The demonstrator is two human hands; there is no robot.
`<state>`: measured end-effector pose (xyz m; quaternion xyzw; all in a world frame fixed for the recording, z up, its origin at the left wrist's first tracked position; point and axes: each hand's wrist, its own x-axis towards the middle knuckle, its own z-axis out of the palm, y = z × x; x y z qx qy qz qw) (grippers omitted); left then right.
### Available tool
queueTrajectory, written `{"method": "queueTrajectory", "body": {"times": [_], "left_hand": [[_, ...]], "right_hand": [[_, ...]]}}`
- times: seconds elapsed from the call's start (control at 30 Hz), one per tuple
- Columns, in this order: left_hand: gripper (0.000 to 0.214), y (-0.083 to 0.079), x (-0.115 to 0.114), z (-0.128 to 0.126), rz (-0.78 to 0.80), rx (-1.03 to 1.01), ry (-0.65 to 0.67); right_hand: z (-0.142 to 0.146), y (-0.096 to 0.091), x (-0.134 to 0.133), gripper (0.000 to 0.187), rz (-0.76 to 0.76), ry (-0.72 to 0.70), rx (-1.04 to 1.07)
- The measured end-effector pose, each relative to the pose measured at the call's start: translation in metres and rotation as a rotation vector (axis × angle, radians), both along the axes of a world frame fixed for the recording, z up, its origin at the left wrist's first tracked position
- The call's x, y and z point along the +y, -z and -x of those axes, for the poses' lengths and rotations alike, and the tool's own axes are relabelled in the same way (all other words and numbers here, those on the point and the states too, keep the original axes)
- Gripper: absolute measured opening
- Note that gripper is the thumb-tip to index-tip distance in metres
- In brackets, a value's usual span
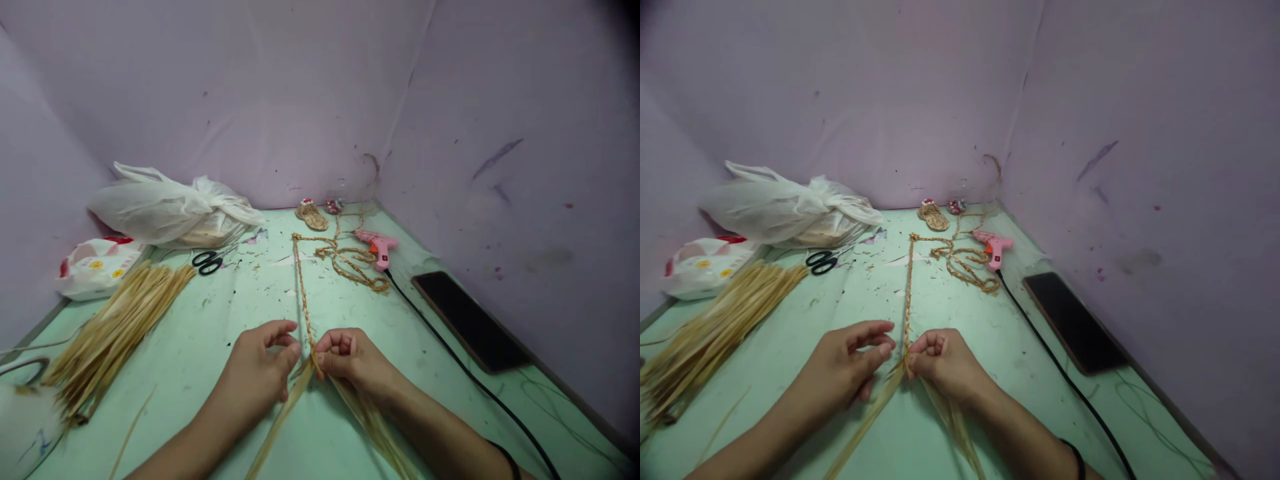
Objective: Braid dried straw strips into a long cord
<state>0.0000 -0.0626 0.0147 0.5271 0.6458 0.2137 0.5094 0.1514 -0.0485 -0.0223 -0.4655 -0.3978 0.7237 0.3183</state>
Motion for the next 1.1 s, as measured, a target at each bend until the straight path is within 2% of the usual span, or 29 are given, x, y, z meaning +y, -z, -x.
{"method": "queueTrajectory", "body": {"times": [0.1, 0.17, 0.3, 0.47, 0.63, 0.77, 0.87, 1.0, 1.1], "left_hand": [[0.033, 0.005, 0.007, -0.001, 0.302, -0.383, 0.047], [0.030, 0.011, 0.009, -0.001, 0.367, -0.487, 0.071], [0.028, 0.019, 0.011, -0.003, 0.351, -0.425, 0.029], [0.021, 0.018, 0.014, -0.005, 0.360, -0.335, 0.044], [0.015, 0.020, 0.014, -0.007, 0.238, -0.331, 0.028], [0.014, 0.027, 0.012, -0.008, 0.100, -0.308, 0.014], [0.012, 0.030, 0.008, -0.009, 0.081, -0.305, -0.006], [0.013, 0.030, 0.005, -0.013, 0.071, -0.280, -0.035], [0.012, 0.031, 0.002, -0.017, 0.038, -0.289, -0.065]], "right_hand": [[0.001, 0.000, 0.000, 0.020, 0.005, -0.007, 0.054], [0.002, 0.001, 0.000, 0.021, -0.007, -0.009, 0.065], [0.001, 0.004, 0.001, 0.017, -0.051, -0.024, -0.026], [-0.001, 0.006, 0.001, 0.016, -0.087, -0.027, -0.058], [-0.001, 0.002, 0.000, 0.014, -0.138, -0.074, -0.083], [-0.005, -0.005, -0.003, 0.009, -0.272, -0.103, -0.317], [-0.011, -0.010, -0.006, 0.012, -0.380, -0.127, -0.541], [-0.014, -0.014, -0.015, 0.015, -0.389, -0.155, -0.595], [-0.007, -0.014, -0.027, 0.020, -0.519, -0.102, -0.646]]}}
